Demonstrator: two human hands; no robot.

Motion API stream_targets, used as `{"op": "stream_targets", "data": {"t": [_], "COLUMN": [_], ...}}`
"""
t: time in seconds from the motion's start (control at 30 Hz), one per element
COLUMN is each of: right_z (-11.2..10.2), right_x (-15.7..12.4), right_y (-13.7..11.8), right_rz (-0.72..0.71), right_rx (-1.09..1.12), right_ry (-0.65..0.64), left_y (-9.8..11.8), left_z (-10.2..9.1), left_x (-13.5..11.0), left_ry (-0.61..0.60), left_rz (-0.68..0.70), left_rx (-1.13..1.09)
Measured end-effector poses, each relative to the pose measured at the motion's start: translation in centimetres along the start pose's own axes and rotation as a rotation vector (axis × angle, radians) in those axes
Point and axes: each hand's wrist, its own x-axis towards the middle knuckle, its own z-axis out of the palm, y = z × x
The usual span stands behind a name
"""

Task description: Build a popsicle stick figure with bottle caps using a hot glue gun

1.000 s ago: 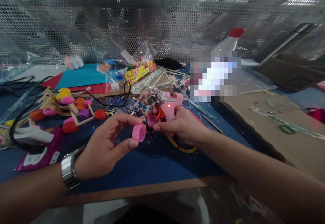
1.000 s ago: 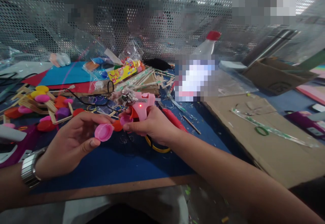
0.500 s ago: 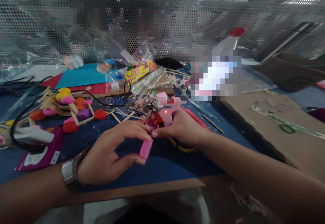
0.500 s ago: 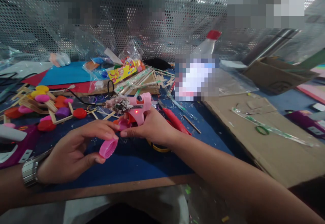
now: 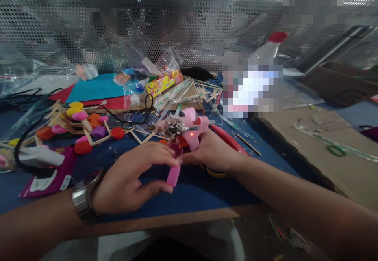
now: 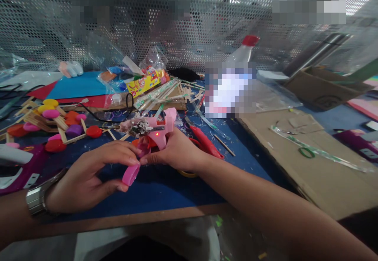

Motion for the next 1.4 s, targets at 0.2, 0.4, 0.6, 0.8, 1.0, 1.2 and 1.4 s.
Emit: {"op": "stream_targets", "data": {"t": [0.2,0.4,0.6,0.8,1.0,1.2,1.4], "right_z": [0.1,0.2,-0.1,-0.6,-0.3,-0.4,-0.3], "right_x": [0.0,-0.3,-0.3,0.1,0.3,0.1,-0.6], "right_y": [-0.2,-0.6,-0.4,0.6,0.9,0.4,0.6], "right_rz": [0.016,0.073,0.137,0.041,0.032,-0.065,-0.238], "right_rx": [0.011,0.052,0.113,0.132,0.15,0.189,0.055], "right_ry": [-0.059,-0.087,-0.102,-0.078,-0.068,0.084,0.121], "left_y": [-0.1,-0.1,0.1,0.2,0.3,0.6,0.4], "left_z": [-0.1,-0.2,-0.1,0.0,0.1,0.1,0.1], "left_x": [0.3,0.3,0.3,-0.1,-0.4,-0.5,-0.6], "left_ry": [-0.066,-0.12,-0.117,-0.053,-0.04,0.11,0.219], "left_rz": [0.071,0.143,0.138,0.092,0.064,-0.001,-0.209], "left_rx": [0.047,0.101,0.072,0.109,0.074,0.081,0.114]}}
